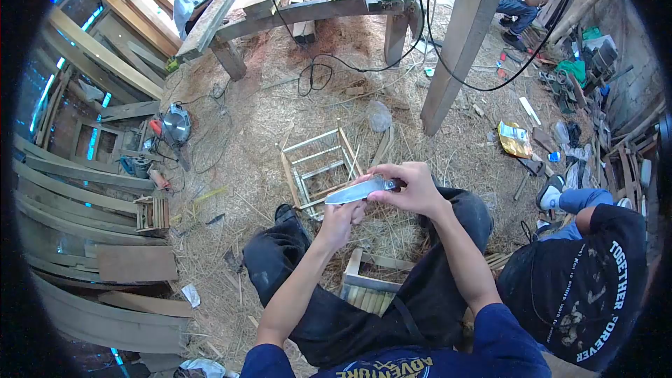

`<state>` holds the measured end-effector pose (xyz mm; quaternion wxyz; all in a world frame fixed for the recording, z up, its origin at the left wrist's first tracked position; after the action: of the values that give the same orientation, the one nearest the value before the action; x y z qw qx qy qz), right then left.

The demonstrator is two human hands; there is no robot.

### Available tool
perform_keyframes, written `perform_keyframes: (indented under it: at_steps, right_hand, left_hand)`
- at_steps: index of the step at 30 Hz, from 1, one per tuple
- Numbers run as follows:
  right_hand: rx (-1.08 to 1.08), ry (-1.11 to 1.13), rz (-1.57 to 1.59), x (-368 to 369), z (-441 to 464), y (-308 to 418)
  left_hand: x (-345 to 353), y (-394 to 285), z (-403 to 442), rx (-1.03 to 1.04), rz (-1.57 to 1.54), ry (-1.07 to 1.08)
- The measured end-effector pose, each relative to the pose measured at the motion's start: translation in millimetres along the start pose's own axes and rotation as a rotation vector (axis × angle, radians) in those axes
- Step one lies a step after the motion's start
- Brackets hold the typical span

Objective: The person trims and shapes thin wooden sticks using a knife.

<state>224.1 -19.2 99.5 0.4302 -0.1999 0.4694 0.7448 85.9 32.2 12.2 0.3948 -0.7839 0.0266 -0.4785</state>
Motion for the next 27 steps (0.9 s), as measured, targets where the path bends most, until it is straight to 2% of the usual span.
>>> perform_keyframes:
  at_steps: [4, 7, 12, 15, 16, 19, 20, 21, 23, 24, 27]
  right_hand:
    - [0.070, 0.004, 0.005, -2.7, 2.4, -2.0]
    - [-0.003, -0.039, -0.062, 0.5, 5.4, -3.4]
    - [0.188, -0.046, -0.084, -9.7, 11.8, -15.6]
    - [0.160, -0.105, -0.074, -6.1, 15.9, -20.4]
    - [0.101, -0.090, 0.035, 5.8, 15.5, -13.2]
    - [-0.043, 0.062, -0.046, 26.0, 12.1, 21.5]
    - [-0.012, 0.106, -0.121, 19.9, 15.6, 23.3]
    - [-0.049, -0.049, -0.070, 14.7, 16.8, 13.1]
    - [0.151, -0.139, 0.032, 3.2, 16.3, -15.2]
    - [0.196, -0.120, -0.056, -11.1, 19.4, -12.2]
    - [-0.039, -0.034, -0.130, 6.1, 11.2, 10.8]
  left_hand:
    - [-0.5, -7.0, -2.1, -0.002, 0.040, -0.022]
    - [-3.9, -9.9, -1.5, 0.025, 0.013, -0.035]
    - [-11.9, -15.8, -8.7, 0.026, -0.024, 0.020]
    - [-12.0, -14.7, -10.3, 0.011, -0.031, 0.008]
    - [-15.9, -12.3, -11.4, 0.008, -0.026, 0.005]
    - [-21.4, -18.7, -11.0, 0.053, 0.077, -0.040]
    - [-22.6, -17.7, -14.3, 0.067, 0.119, -0.065]
    - [-18.5, -20.7, -16.4, 0.082, 0.138, -0.063]
    - [-8.2, -34.7, -15.8, 0.125, 0.171, -0.062]
    - [-6.1, -32.4, -16.4, 0.080, 0.131, -0.017]
    - [-15.1, -11.5, -11.4, -0.009, 0.114, 0.070]
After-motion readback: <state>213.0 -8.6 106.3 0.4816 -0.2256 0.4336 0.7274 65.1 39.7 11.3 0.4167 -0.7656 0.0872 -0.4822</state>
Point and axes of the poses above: each hand's wrist, its own z-axis towards the middle knuckle, its own x-axis out of the palm, y = z × x, the point moved 8 cm from there along z, towards the middle knuckle, and after that the axes turned 10 degrees about -z, right-handed, at the moved point
